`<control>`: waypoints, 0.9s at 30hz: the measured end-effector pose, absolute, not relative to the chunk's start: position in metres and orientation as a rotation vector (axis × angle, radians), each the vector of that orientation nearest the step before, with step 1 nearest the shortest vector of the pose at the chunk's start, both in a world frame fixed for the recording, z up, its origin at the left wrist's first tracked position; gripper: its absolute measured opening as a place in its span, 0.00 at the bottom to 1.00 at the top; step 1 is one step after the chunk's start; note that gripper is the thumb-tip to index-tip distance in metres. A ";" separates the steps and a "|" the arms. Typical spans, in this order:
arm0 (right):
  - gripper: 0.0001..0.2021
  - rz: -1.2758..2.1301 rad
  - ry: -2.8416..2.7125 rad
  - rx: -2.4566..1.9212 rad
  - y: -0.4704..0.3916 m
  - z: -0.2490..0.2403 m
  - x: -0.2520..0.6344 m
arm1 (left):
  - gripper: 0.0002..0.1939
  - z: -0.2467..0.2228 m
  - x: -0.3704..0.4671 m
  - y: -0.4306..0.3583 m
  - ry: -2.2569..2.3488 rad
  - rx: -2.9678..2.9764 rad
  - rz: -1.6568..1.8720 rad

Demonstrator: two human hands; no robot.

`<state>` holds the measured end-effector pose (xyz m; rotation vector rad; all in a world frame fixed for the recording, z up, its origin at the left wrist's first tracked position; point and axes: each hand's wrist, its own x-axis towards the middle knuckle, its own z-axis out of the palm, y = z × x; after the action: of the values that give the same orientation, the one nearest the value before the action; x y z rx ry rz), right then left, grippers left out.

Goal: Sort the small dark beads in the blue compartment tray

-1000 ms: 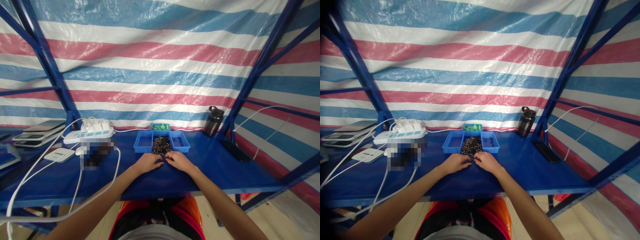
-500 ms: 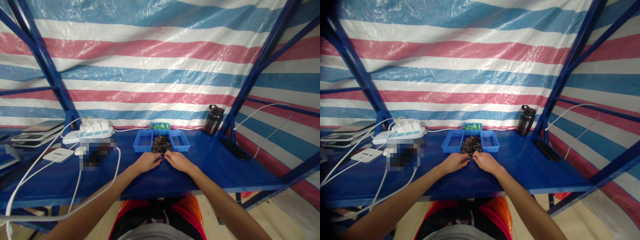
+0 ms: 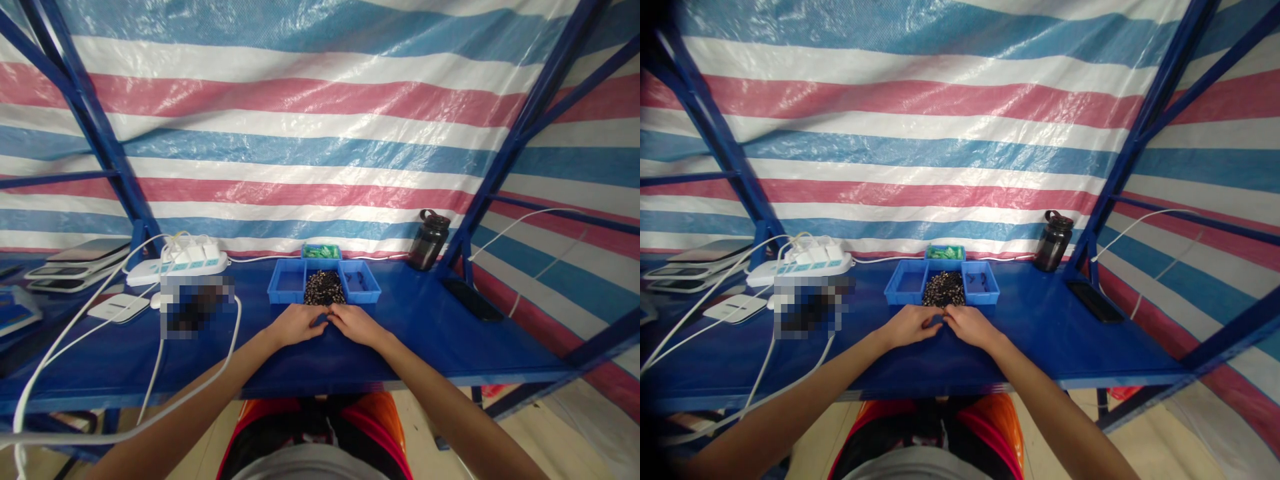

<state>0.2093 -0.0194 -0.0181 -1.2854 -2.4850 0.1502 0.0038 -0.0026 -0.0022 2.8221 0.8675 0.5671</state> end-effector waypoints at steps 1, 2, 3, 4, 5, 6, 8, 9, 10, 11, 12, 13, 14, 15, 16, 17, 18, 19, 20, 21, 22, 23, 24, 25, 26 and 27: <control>0.06 0.146 -2.487 -1.283 -0.020 -0.018 0.209 | 0.12 -0.002 0.004 -0.003 0.856 2.823 0.577; 0.06 0.143 -2.490 -1.279 -0.020 -0.017 0.208 | 0.12 -0.002 0.004 -0.002 0.842 2.821 0.586; 0.05 0.141 -2.492 -1.278 -0.021 -0.016 0.208 | 0.11 -0.002 0.004 -0.002 0.829 2.820 0.592; 0.05 0.140 -2.491 -1.281 -0.022 -0.015 0.208 | 0.10 -0.002 0.004 -0.001 0.821 2.818 0.596; 0.05 0.138 -2.484 -1.288 -0.023 -0.013 0.208 | 0.10 -0.002 0.004 0.000 0.823 2.816 0.597; 0.05 0.135 -2.470 -1.299 -0.024 -0.012 0.208 | 0.09 -0.002 0.003 0.001 0.839 2.814 0.596; 0.06 0.120 -2.424 -1.324 -0.025 -0.009 0.208 | 0.09 -0.002 0.003 0.003 0.911 2.804 0.593; 0.06 0.107 -2.400 -1.330 -0.025 -0.009 0.209 | 0.09 -0.002 0.002 0.004 0.959 2.798 0.588; 0.06 0.096 -2.383 -1.326 -0.026 -0.008 0.209 | 0.09 -0.002 0.002 0.005 1.003 2.794 0.580; 0.06 0.086 -2.373 -1.312 -0.026 -0.008 0.209 | 0.09 -0.003 0.002 0.006 1.036 2.793 0.566; 0.06 0.081 -2.371 -1.288 -0.026 -0.008 0.209 | 0.08 -0.003 0.002 0.006 1.050 2.797 0.545; 0.06 0.078 -2.373 -1.258 -0.027 -0.007 0.209 | 0.08 -0.004 0.002 0.006 1.045 2.804 0.522; 0.07 0.077 -2.378 -1.225 -0.027 -0.008 0.208 | 0.08 -0.005 0.002 0.006 1.025 2.815 0.498; 0.07 0.078 -2.383 -1.192 -0.028 -0.008 0.208 | 0.07 -0.006 0.003 0.005 0.997 2.828 0.476; 0.07 0.080 -2.387 -1.164 -0.028 -0.008 0.208 | 0.07 -0.007 0.004 0.005 0.969 2.841 0.455; 0.07 0.083 -2.390 -1.141 -0.028 -0.008 0.208 | 0.07 -0.008 0.005 0.004 0.949 2.854 0.438; 0.07 0.087 -2.392 -1.123 -0.029 -0.008 0.208 | 0.07 -0.009 0.005 0.004 0.941 2.865 0.426; 0.07 0.090 -2.388 -1.113 -0.028 -0.008 0.208 | 0.07 -0.009 0.005 0.003 0.943 2.872 0.420; 0.07 0.093 -2.381 -1.110 -0.028 -0.008 0.208 | 0.07 -0.009 0.006 0.003 0.951 2.874 0.423; 0.07 0.096 -2.369 -1.115 -0.027 -0.008 0.209 | 0.07 -0.009 0.006 0.003 0.964 2.869 0.436; 0.07 0.099 -2.356 -1.128 -0.026 -0.009 0.210 | 0.08 -0.009 0.005 0.004 0.979 2.860 0.455; 0.07 0.105 -2.345 -1.146 -0.024 -0.009 0.210 | 0.08 -0.008 0.005 0.004 0.997 2.845 0.480; 0.07 0.113 -2.341 -1.168 -0.023 -0.009 0.211 | 0.08 -0.008 0.004 0.004 1.017 2.826 0.507; 0.07 0.124 -2.343 -1.189 -0.022 -0.010 0.212 | 0.08 -0.007 0.004 0.005 1.034 2.803 0.535; 0.07 0.137 -2.349 -1.208 -0.020 -0.011 0.212 | 0.08 -0.007 0.004 0.005 1.045 2.781 0.567; 0.06 0.152 -2.356 -1.222 -0.020 -0.011 0.212 | 0.08 -0.006 0.003 0.005 1.043 2.761 0.602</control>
<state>0.2118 -0.0196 -0.0113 -1.2217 -2.3560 0.1518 0.0034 0.0050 -0.0064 2.7607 1.0434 0.6017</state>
